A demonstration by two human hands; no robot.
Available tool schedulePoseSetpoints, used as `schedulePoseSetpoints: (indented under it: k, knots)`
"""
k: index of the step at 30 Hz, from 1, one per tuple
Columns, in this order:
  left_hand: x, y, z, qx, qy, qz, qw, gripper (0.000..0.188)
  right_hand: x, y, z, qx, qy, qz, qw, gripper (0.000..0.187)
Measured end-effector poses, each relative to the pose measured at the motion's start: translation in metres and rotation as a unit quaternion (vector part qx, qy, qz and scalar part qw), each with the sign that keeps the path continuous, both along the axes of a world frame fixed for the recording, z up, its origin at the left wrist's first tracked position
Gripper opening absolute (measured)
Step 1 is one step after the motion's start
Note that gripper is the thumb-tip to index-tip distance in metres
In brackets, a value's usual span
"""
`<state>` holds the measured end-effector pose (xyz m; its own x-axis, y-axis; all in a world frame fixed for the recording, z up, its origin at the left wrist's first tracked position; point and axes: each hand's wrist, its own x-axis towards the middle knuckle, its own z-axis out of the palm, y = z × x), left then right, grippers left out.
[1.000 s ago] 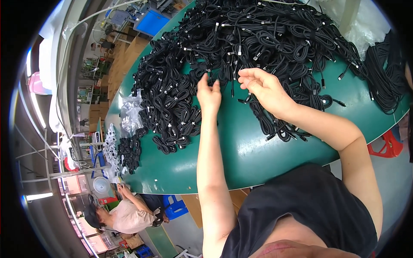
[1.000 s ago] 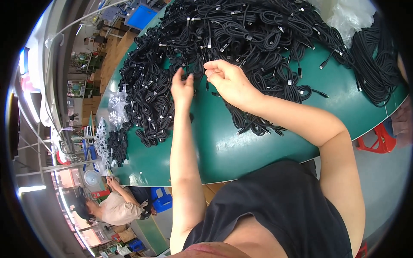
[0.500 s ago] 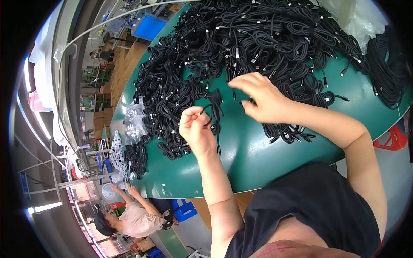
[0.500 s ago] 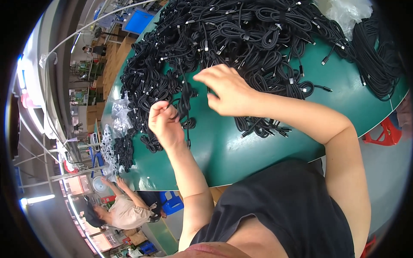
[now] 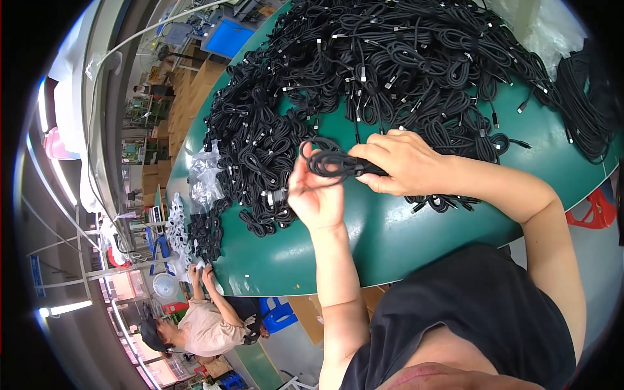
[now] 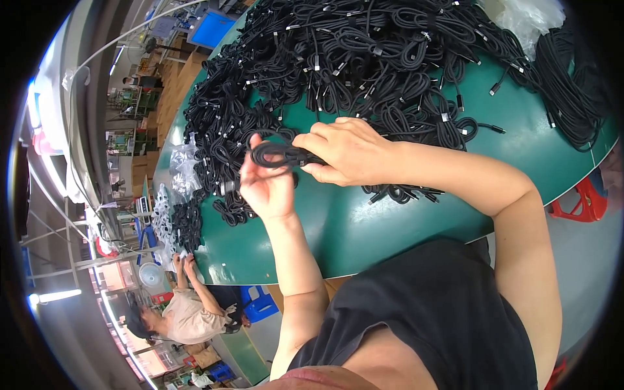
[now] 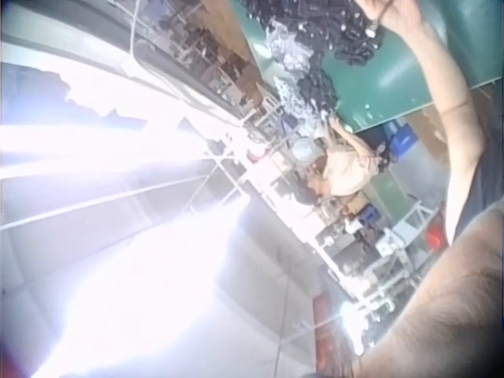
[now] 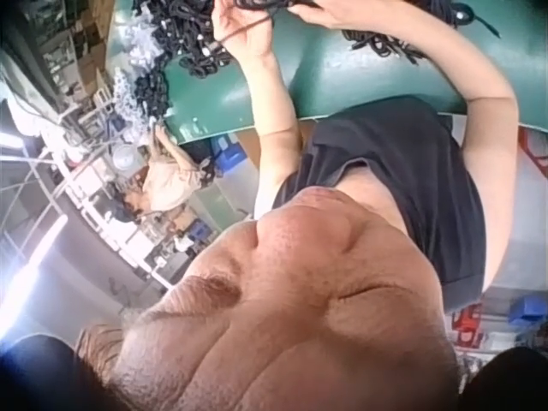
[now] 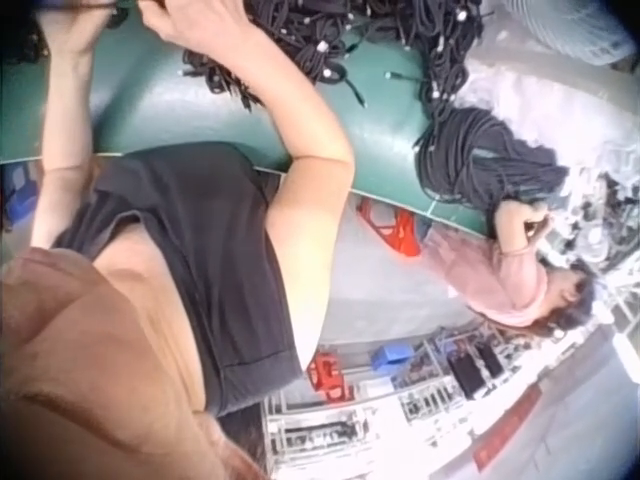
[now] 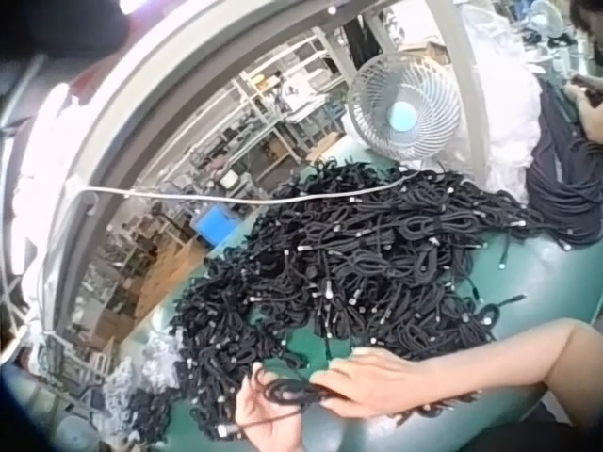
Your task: The person is bundling and securing black electronic cables using wire ties on an assembly line.
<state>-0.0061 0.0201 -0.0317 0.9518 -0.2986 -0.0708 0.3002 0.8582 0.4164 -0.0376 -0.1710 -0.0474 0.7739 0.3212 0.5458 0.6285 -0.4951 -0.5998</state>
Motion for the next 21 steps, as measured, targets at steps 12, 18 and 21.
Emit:
schedulePoseSetpoints:
  k: [12, 18, 21]
  knots:
    - [-0.029, -0.023, -0.003, 0.245, -0.112, 0.025, 0.963, 0.026, -0.018, -0.014, 0.034, -0.086, -0.017, -0.027, 0.996, 0.029]
    - [-0.050, -0.022, -0.002, 0.238, -0.129, 0.075, 0.960, 0.037, -0.029, -0.013, 0.047, -0.067, 0.045, 0.047, 0.996, 0.018]
    - [-0.053, -0.021, -0.001, 0.229, -0.158, 0.111, 0.954, 0.037, -0.033, -0.014, 0.055, -0.059, 0.088, 0.103, 0.989, 0.022]
